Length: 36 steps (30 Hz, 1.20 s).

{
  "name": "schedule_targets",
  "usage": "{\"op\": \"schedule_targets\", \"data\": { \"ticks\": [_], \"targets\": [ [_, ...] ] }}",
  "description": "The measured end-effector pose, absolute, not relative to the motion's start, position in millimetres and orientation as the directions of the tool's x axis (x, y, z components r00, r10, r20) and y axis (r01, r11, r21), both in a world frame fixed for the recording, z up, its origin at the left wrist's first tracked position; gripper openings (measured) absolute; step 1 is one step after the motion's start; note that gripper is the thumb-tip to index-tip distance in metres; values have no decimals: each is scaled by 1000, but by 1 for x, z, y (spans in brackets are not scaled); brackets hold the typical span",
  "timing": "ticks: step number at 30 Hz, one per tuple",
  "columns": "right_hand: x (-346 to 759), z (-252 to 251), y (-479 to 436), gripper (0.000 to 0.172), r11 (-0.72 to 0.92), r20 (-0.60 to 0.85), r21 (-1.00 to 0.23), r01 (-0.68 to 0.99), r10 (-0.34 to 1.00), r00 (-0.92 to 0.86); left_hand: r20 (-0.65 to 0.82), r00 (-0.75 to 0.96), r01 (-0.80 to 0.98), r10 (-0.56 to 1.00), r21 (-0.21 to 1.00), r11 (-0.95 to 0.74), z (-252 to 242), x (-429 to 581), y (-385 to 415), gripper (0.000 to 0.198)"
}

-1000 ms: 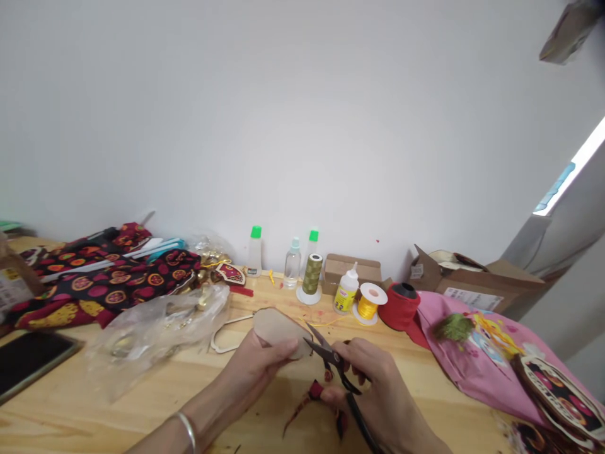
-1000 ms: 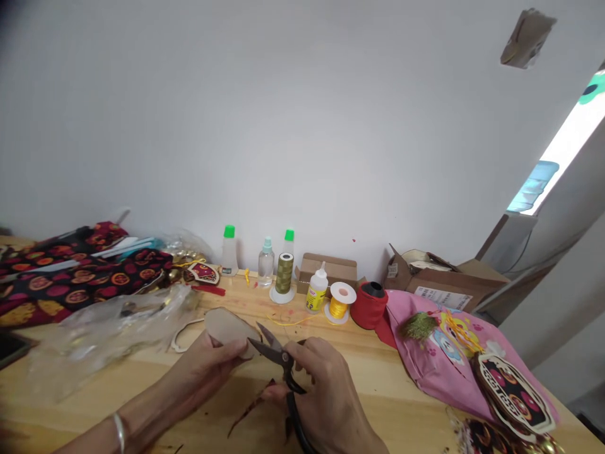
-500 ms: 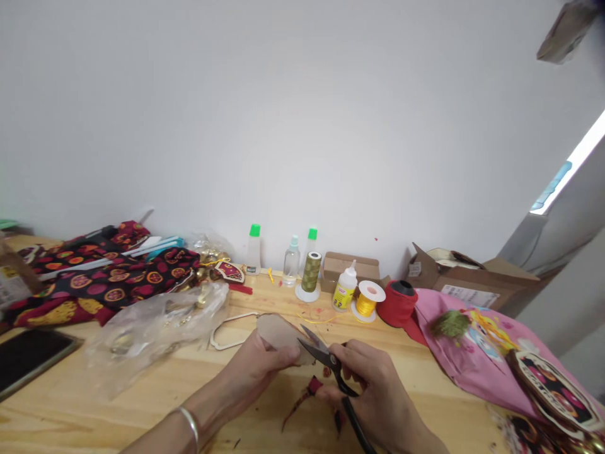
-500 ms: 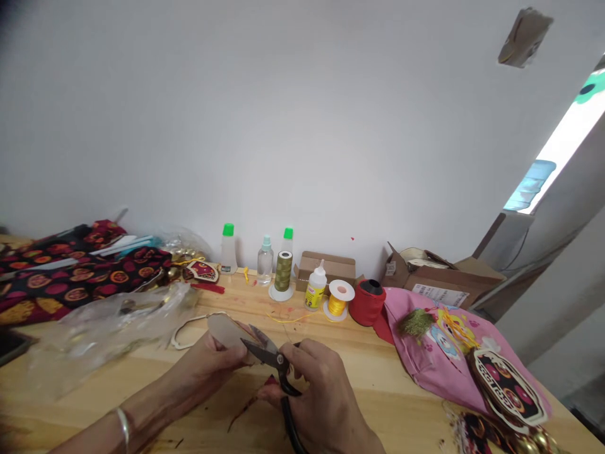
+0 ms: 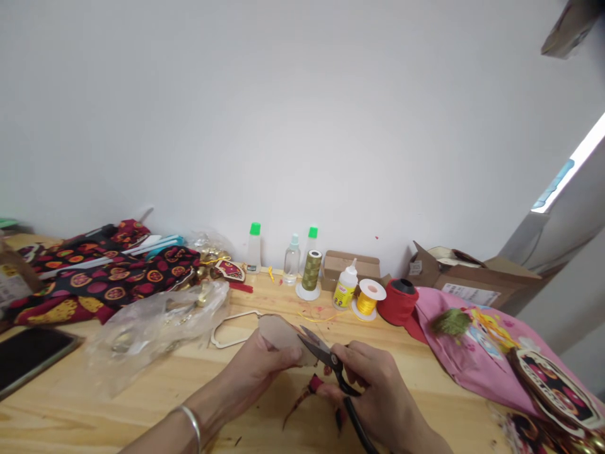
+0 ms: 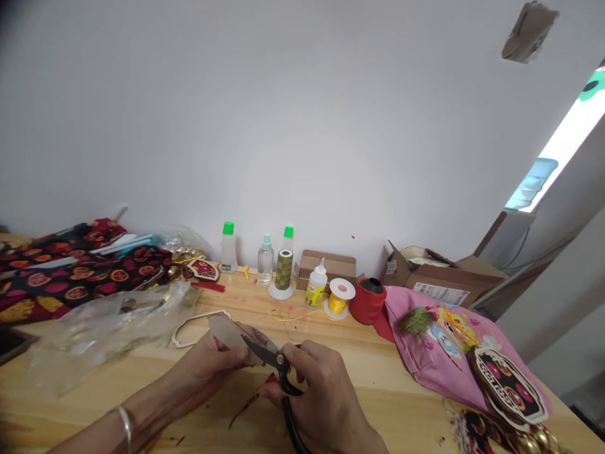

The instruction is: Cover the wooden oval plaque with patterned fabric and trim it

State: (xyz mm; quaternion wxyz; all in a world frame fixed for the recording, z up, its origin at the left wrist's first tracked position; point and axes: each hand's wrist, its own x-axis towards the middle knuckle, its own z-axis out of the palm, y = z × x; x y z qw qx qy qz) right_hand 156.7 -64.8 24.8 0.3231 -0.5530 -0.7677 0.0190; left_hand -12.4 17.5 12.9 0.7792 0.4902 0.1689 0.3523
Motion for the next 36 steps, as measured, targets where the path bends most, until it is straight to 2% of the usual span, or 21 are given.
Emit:
{"op": "schedule_targets", "data": {
  "ticks": [5,7,10,13,16,19,24,29,36],
  "targets": [
    [162,24,-65,25,414,492,-268,870,835,-246,65,688,-370,723,888,272,10,-14,18,14],
    [163,25,-63,23,415,494,-271,869,834,-244,56,686,-371,725,884,283,9,-14,18,15],
    [163,28,-61,21,382,470,-446,809,870,-151,57,697,-373,715,881,293,9,-13,19,16],
    [164,27,-59,21,350,398,-663,662,913,-85,75,689,-387,720,879,278,8,-12,20,13],
    [166,23,-60,25,337,335,-757,560,936,-110,82,691,-382,718,885,266,8,-12,20,14],
    [166,21,-61,32,366,346,-719,590,926,-153,81,703,-373,707,888,269,9,-12,20,20],
    [164,27,-64,30,362,324,-574,735,924,-202,79,683,-388,726,882,269,11,-13,20,19],
    [166,29,-65,30,360,361,-488,795,913,-191,96,695,-365,712,901,236,10,-13,21,20],
    [163,23,-65,26,383,392,-456,804,897,-205,76,699,-333,711,914,230,8,-12,21,21]
  ]
}}
